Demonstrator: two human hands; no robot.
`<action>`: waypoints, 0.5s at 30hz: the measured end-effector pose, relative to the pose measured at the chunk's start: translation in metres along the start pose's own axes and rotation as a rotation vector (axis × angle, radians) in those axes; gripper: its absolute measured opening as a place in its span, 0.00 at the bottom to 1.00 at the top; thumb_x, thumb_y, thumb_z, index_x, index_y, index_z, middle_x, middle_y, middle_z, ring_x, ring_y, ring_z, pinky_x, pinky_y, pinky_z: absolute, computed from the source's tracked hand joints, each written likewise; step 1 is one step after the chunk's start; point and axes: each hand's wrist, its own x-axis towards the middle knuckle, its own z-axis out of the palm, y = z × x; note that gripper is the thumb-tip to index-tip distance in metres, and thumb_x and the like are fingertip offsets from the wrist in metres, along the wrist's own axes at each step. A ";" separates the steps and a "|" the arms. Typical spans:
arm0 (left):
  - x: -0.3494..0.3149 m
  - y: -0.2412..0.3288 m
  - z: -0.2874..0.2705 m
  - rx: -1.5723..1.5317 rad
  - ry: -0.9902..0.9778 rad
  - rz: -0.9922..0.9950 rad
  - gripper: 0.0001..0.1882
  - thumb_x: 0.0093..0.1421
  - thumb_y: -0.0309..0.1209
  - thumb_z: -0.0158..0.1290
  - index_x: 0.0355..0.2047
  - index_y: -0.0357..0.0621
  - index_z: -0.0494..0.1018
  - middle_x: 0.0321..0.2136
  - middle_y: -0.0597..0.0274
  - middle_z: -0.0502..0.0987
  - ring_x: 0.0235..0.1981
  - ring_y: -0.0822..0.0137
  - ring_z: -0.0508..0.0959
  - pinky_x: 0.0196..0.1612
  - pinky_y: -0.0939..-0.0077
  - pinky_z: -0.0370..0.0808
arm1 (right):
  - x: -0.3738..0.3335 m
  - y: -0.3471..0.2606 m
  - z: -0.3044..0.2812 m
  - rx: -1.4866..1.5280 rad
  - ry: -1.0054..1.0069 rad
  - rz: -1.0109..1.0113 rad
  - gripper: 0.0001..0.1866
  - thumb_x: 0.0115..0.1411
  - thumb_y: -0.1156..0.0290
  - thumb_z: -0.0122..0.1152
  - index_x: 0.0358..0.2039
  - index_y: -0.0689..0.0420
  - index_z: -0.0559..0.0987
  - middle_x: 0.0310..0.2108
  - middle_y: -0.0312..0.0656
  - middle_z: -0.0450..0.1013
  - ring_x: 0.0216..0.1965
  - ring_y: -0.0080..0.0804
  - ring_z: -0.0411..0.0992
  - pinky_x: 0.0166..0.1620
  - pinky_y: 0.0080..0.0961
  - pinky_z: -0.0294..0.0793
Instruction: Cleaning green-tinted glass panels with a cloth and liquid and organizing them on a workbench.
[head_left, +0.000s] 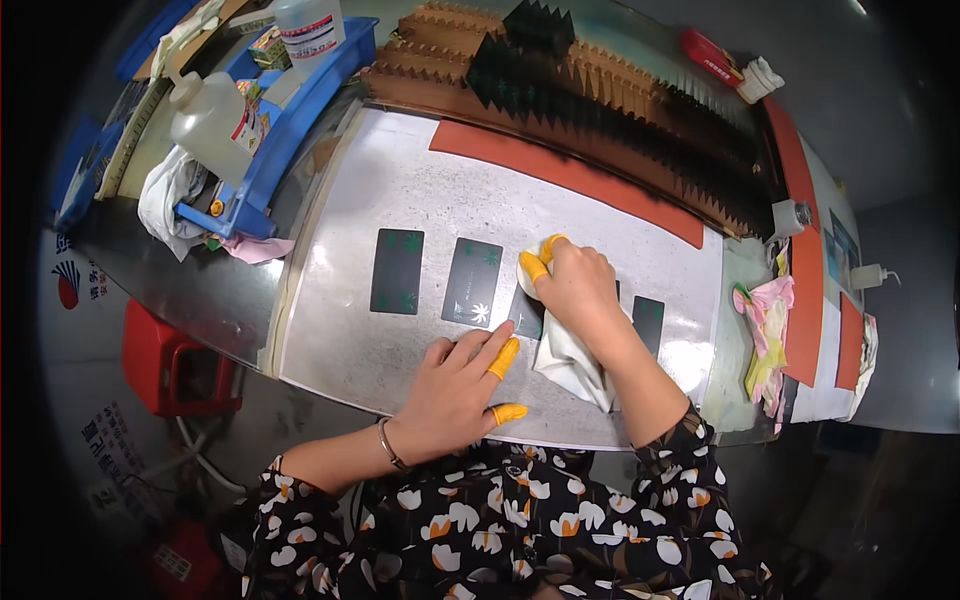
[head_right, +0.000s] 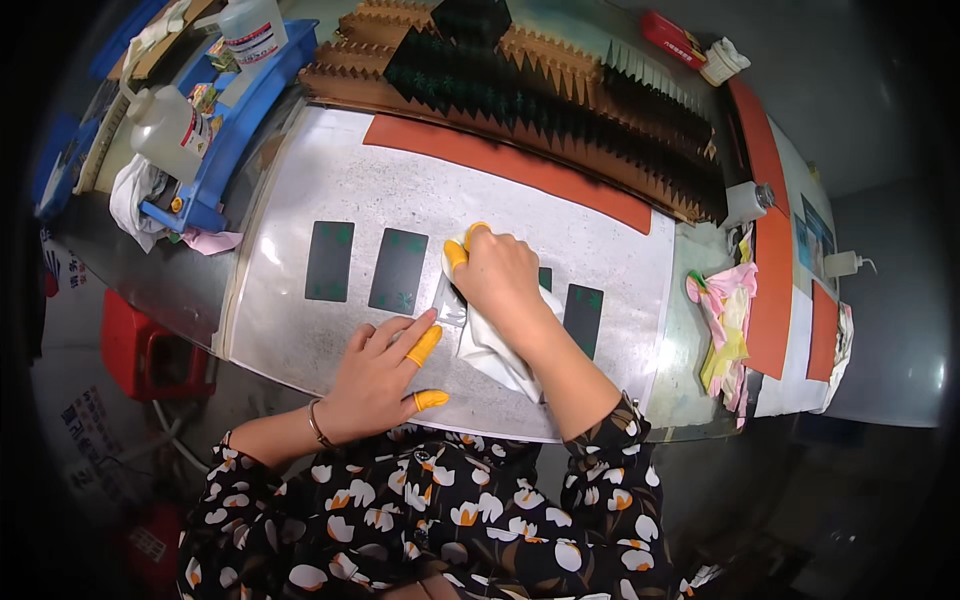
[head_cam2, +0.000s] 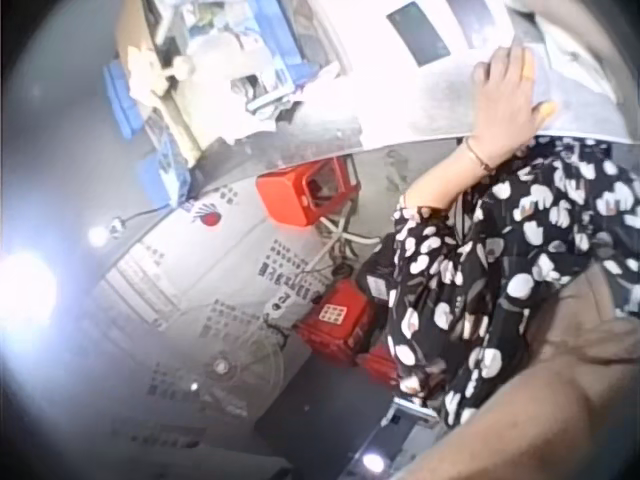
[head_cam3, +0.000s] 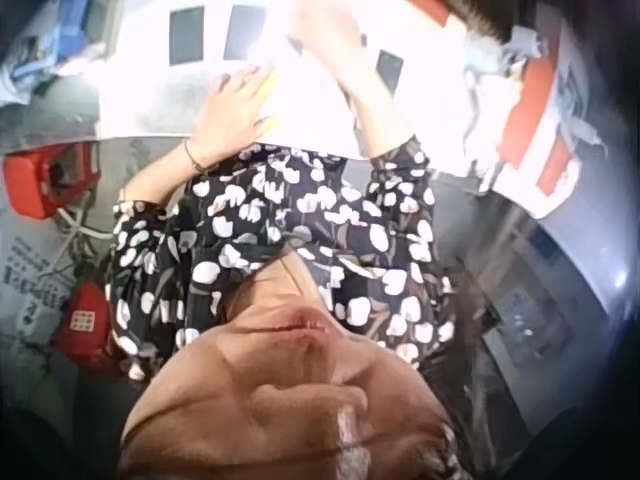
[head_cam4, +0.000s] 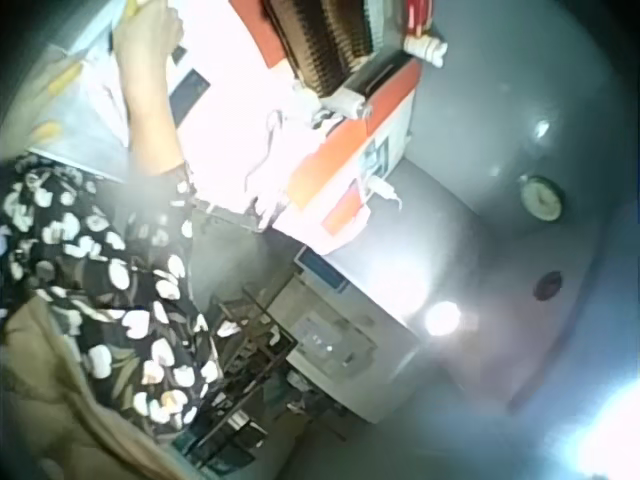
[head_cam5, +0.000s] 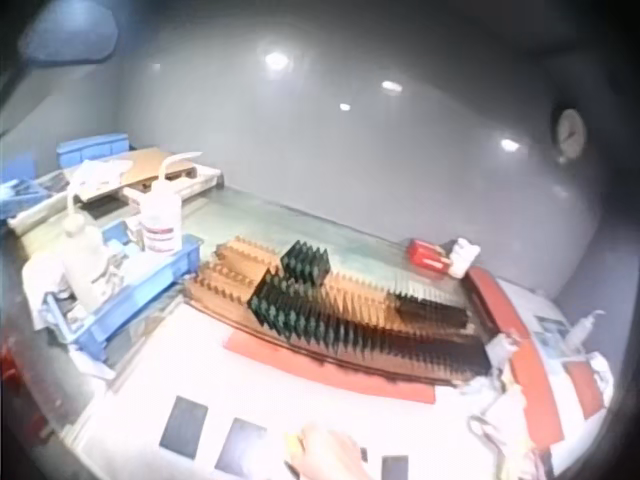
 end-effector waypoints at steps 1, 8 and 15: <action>0.000 -0.003 0.000 -0.013 -0.004 0.014 0.26 0.42 0.40 0.57 0.38 0.32 0.69 0.53 0.52 0.60 0.48 0.60 0.62 0.45 0.66 0.58 | -0.003 -0.002 0.002 -0.015 -0.013 0.037 0.14 0.49 0.63 0.56 0.27 0.64 0.74 0.21 0.56 0.71 0.26 0.53 0.71 0.32 0.41 0.70; -0.011 -0.017 -0.006 -0.191 0.005 0.034 0.27 0.43 0.38 0.56 0.40 0.31 0.67 0.52 0.51 0.61 0.48 0.58 0.62 0.46 0.65 0.59 | -0.047 -0.006 0.020 -0.023 -0.061 -0.068 0.11 0.46 0.66 0.57 0.22 0.63 0.72 0.16 0.54 0.70 0.21 0.51 0.71 0.28 0.41 0.70; -0.030 -0.046 -0.023 -0.129 0.077 -0.113 0.27 0.43 0.36 0.57 0.42 0.32 0.65 0.52 0.53 0.61 0.48 0.55 0.62 0.48 0.62 0.59 | -0.070 -0.017 0.011 -0.047 -0.258 -0.155 0.13 0.48 0.64 0.55 0.23 0.64 0.72 0.13 0.51 0.69 0.17 0.48 0.70 0.24 0.42 0.69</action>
